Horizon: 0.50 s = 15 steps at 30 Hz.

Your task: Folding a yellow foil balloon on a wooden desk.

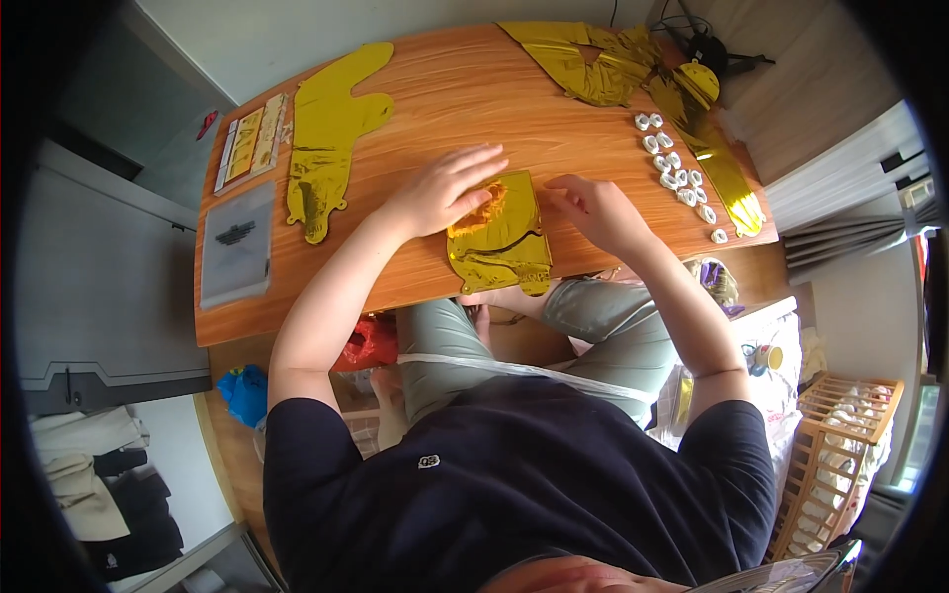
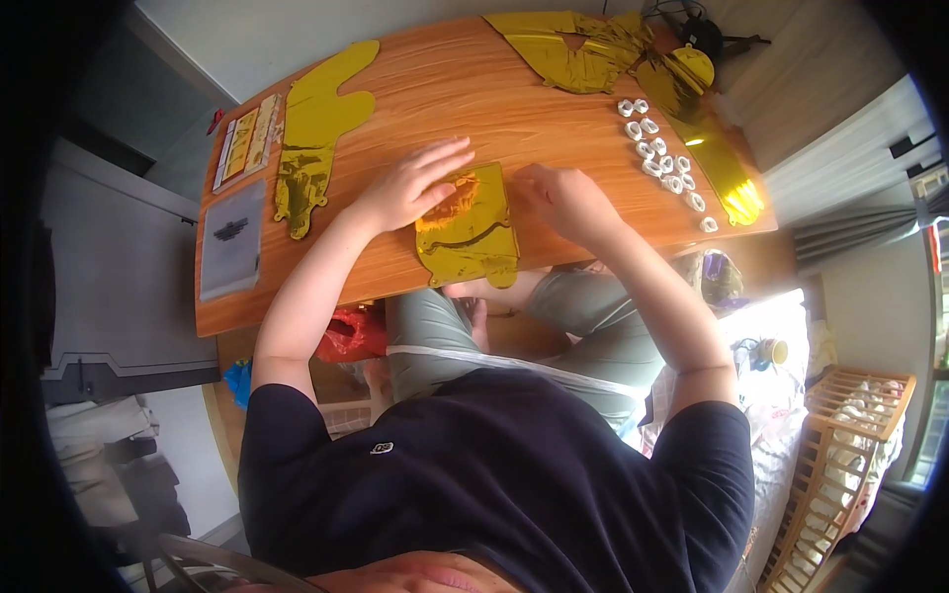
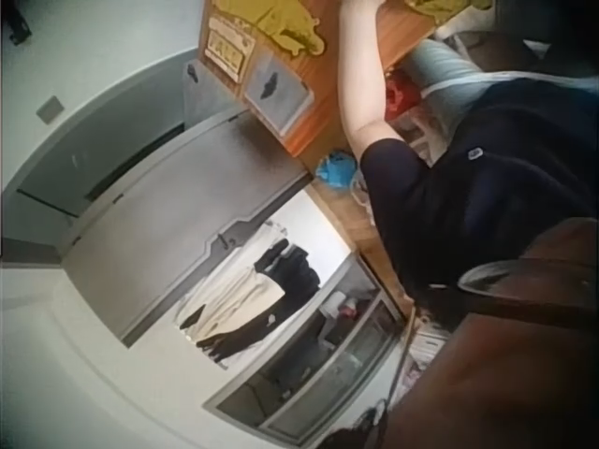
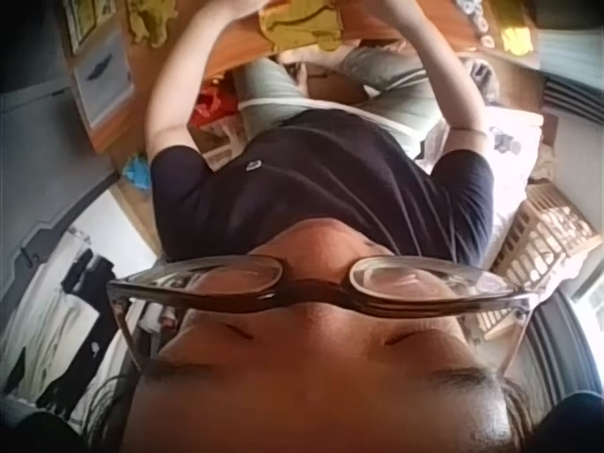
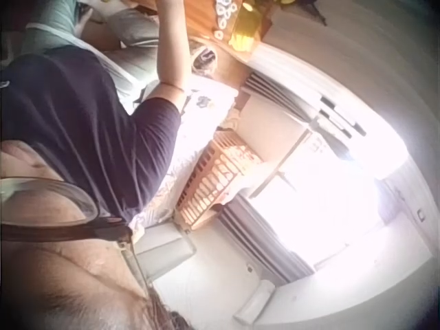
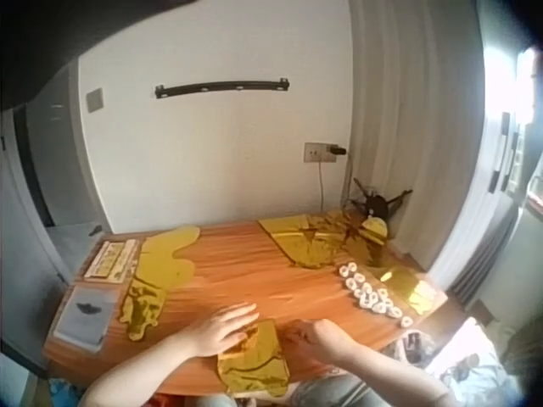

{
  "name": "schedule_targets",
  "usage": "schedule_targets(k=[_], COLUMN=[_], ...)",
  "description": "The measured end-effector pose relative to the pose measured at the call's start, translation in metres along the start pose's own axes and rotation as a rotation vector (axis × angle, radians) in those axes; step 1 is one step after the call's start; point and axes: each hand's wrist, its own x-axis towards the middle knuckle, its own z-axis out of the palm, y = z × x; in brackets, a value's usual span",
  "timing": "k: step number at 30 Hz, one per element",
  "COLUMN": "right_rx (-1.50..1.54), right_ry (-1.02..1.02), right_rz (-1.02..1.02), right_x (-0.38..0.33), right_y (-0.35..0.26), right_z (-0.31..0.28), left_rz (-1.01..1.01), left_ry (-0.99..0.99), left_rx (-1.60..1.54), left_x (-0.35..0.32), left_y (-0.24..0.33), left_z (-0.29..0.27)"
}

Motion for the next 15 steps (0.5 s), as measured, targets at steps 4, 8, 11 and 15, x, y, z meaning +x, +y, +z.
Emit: schedule_targets(k=[4, 8, 11, 15], right_rx=[-0.291, -0.449, -0.497, -0.603], right_ry=[0.142, 0.120, 0.122, 0.146], right_rz=[-0.499, -0.667, -0.793, -0.945], right_x=[0.016, 0.028, 0.034, 0.045], right_y=[0.015, 0.023, 0.025, 0.029], right_z=[0.004, 0.007, 0.003, 0.001], left_rz=[0.045, 0.069, 0.062, 0.064], left_ry=[-0.101, -0.142, -0.144, -0.137], left_rx=[-0.065, 0.111, 0.126, 0.120], left_x=[-0.001, -0.004, -0.003, -0.003], left_y=[0.004, 0.001, 0.002, 0.002], left_z=[0.013, 0.019, 0.020, 0.021])
